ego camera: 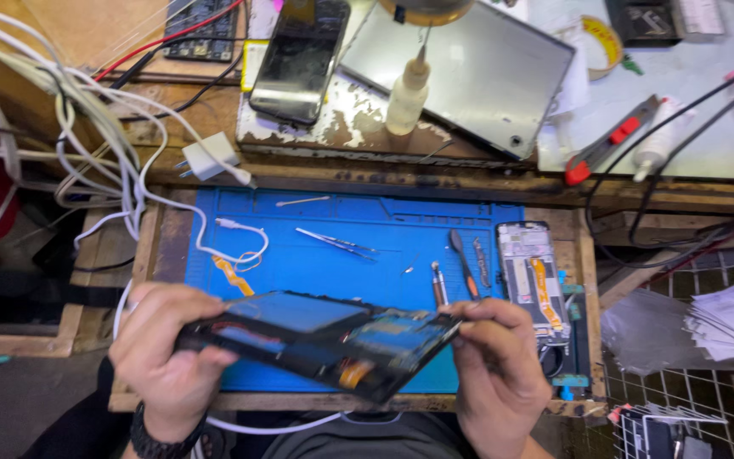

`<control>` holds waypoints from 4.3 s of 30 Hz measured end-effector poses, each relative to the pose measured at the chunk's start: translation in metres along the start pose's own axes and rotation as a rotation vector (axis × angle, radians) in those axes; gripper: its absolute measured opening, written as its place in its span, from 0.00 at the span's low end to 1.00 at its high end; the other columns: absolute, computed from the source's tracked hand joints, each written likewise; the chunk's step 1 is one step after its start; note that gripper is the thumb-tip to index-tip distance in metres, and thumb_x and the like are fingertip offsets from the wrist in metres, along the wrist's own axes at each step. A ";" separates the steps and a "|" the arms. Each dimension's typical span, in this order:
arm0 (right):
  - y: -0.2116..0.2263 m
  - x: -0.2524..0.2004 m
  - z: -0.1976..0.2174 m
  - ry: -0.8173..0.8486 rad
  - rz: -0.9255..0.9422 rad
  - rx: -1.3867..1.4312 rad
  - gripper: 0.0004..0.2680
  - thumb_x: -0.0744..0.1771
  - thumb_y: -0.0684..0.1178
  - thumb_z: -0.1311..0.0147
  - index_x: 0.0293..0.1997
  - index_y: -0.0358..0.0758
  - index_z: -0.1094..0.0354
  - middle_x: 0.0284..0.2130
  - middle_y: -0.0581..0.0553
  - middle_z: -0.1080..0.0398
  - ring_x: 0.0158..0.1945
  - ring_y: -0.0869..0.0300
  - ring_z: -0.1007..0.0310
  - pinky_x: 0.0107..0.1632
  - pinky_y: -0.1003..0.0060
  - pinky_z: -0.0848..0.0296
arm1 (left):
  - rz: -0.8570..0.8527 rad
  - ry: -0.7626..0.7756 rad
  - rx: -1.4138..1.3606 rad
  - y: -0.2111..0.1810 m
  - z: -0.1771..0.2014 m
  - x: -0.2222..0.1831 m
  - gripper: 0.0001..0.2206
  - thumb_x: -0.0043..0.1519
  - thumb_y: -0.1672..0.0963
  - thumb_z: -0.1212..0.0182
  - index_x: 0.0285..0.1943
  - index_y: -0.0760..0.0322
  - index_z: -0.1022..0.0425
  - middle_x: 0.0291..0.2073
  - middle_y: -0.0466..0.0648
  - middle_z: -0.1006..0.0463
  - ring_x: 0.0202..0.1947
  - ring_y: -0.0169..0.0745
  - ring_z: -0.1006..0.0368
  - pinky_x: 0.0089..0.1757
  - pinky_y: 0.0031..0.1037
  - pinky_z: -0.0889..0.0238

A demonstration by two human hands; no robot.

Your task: The person uses a soldering iron to heat and reflow connections on a tablet's internal circuit board. They then use tweezers to adjust small components and ribbon cables. The person repeatedly inspects the board and the tablet's edge, manipulating the device to check the alignment of internal parts.

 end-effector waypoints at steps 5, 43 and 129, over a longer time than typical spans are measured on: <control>0.004 -0.011 0.001 0.050 0.136 -0.054 0.06 0.68 0.33 0.45 0.49 0.32 0.32 0.50 0.37 0.33 0.54 0.47 0.25 0.59 0.53 0.22 | -0.009 -0.013 -0.068 0.005 0.002 -0.011 0.33 0.60 0.36 0.40 0.41 0.70 0.24 0.31 0.49 0.23 0.38 0.41 0.26 0.45 0.25 0.35; 0.003 -0.036 -0.006 0.152 0.388 -0.124 0.09 0.66 0.37 0.40 0.48 0.37 0.36 0.43 0.40 0.32 0.47 0.47 0.23 0.50 0.59 0.18 | -0.029 0.062 -0.073 0.021 0.024 -0.038 0.33 0.63 0.36 0.43 0.43 0.70 0.24 0.37 0.52 0.22 0.40 0.46 0.25 0.44 0.28 0.32; -0.032 -0.064 0.042 0.094 0.161 -0.147 0.17 0.63 0.42 0.32 0.51 0.46 0.39 0.53 0.44 0.39 0.62 0.46 0.34 0.65 0.46 0.26 | -0.178 0.557 0.157 0.006 0.018 -0.089 0.25 0.57 0.42 0.39 0.46 0.65 0.21 0.44 0.48 0.22 0.48 0.45 0.32 0.50 0.41 0.32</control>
Point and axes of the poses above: each hand's wrist, its own x-axis towards the middle knuckle, its own z-axis out of the back of the hand, y = z × x, the point moved 3 cm from there along x, towards the middle knuckle
